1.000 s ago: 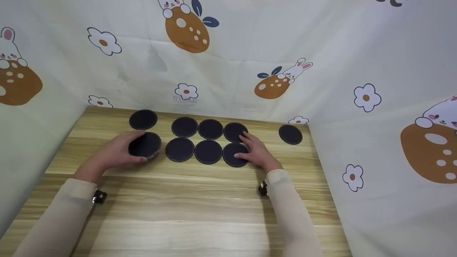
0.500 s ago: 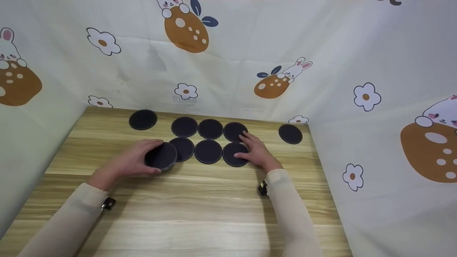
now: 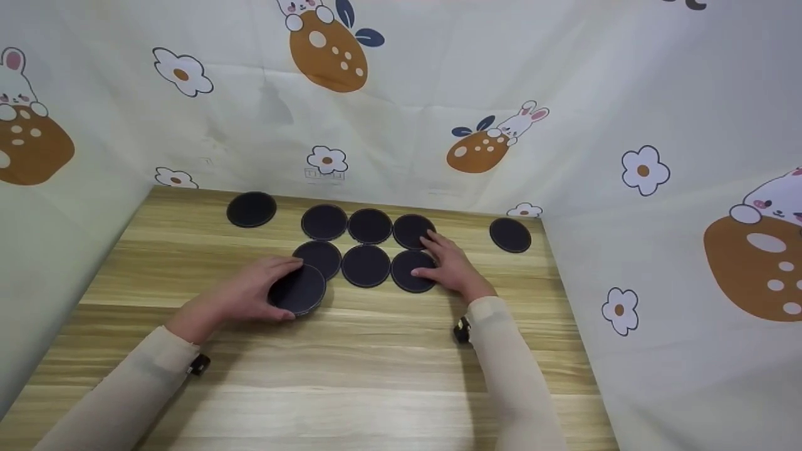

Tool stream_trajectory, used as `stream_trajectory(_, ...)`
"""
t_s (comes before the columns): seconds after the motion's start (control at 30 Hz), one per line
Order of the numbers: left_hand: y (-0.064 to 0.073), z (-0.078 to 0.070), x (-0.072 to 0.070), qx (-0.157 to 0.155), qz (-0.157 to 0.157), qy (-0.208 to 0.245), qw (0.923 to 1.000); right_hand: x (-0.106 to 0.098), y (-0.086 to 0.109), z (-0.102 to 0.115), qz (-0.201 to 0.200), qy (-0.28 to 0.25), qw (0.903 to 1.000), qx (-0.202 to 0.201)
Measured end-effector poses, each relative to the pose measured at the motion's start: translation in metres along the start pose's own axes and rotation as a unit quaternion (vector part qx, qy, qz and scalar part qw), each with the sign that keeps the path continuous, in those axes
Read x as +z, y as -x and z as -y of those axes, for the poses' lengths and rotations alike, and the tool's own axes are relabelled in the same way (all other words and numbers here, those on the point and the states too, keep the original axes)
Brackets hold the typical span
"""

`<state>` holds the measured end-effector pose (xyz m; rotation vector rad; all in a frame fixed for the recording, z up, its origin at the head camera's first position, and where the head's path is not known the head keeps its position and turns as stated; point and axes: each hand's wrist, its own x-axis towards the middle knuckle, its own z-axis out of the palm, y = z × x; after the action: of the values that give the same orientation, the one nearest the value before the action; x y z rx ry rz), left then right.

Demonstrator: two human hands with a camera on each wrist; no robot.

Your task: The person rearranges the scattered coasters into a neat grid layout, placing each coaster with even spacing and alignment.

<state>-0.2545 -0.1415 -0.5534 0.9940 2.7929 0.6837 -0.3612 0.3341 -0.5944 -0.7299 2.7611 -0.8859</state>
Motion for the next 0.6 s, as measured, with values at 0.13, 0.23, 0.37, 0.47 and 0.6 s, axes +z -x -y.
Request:
stream_trajectory(0.13,0.0,-0.005,0.004,0.008,0.004,-0.013,0.9999,0.0,0.0,0.001,0.005,0.003,1.0,0.008)
stream_trajectory(0.23,0.001,-0.009,0.008,0.012,0.008,-0.016,0.9998,0.0,0.0,0.0,0.008,0.007,0.9999,0.012)
stream_trajectory(0.37,0.001,-0.012,0.012,0.013,0.015,-0.015,0.9997,0.001,0.0,-0.001,0.008,0.01,0.9999,0.012)
stream_trajectory(0.47,0.001,-0.013,0.015,0.01,0.02,-0.017,0.9996,0.001,0.0,0.0,0.007,0.005,0.9999,0.014)
stream_trajectory(0.6,0.002,-0.015,0.018,0.006,0.024,-0.02,0.9995,0.001,0.001,0.002,0.007,-0.005,0.9998,0.016)
